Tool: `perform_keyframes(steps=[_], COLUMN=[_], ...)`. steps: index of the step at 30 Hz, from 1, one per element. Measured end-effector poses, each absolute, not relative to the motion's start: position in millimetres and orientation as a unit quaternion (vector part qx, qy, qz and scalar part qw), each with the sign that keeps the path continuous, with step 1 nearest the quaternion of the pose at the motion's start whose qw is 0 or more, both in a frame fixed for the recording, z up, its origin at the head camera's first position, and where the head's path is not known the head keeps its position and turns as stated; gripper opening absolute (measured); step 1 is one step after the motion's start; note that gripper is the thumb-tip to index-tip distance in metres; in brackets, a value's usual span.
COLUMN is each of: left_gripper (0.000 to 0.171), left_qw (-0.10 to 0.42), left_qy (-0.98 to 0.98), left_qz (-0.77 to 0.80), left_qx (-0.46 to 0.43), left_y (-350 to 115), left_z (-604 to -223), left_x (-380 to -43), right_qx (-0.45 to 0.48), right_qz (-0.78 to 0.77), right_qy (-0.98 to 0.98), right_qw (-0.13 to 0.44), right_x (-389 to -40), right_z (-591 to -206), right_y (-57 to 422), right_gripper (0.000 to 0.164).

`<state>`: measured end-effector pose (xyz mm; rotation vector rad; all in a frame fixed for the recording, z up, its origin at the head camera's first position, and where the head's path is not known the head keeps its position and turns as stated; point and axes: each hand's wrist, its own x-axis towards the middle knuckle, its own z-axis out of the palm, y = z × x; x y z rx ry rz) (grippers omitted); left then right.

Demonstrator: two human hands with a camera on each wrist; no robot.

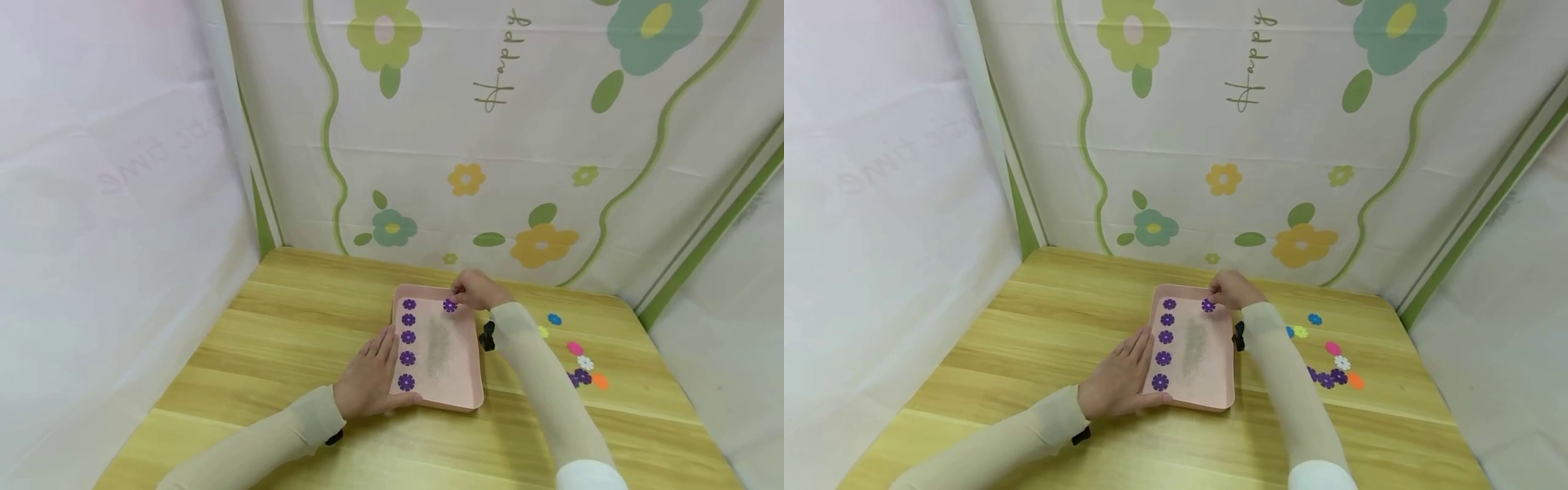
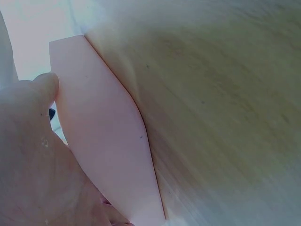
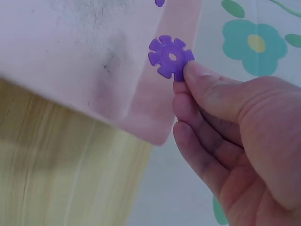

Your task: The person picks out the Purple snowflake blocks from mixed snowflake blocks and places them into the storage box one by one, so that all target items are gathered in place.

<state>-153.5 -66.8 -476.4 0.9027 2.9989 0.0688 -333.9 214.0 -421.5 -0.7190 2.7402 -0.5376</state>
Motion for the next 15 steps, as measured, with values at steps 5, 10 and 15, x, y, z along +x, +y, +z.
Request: perform_keyframes(steps=[5,10,15], left_gripper=[0.117,0.117,0.118], left_qw=[-0.003,-0.007,-0.006], left_qy=[0.958,0.957,0.957], left_qz=[0.009,0.004,0.001], left_qx=[0.288,0.290,0.289], left_y=[-66,-67,-67], left_z=[-478,-477,-477], left_x=[-154,-154,-153], right_qx=[-0.225,-0.186,-0.169], right_qz=[-0.169,-0.152,-0.134], right_qy=[0.953,0.963,0.970], right_qw=[0.114,0.121,0.114], right_x=[-340,-345,-347], right_z=[-426,-435,-445], right_y=[206,201,198], right_gripper=[0.017,0.019,0.024])
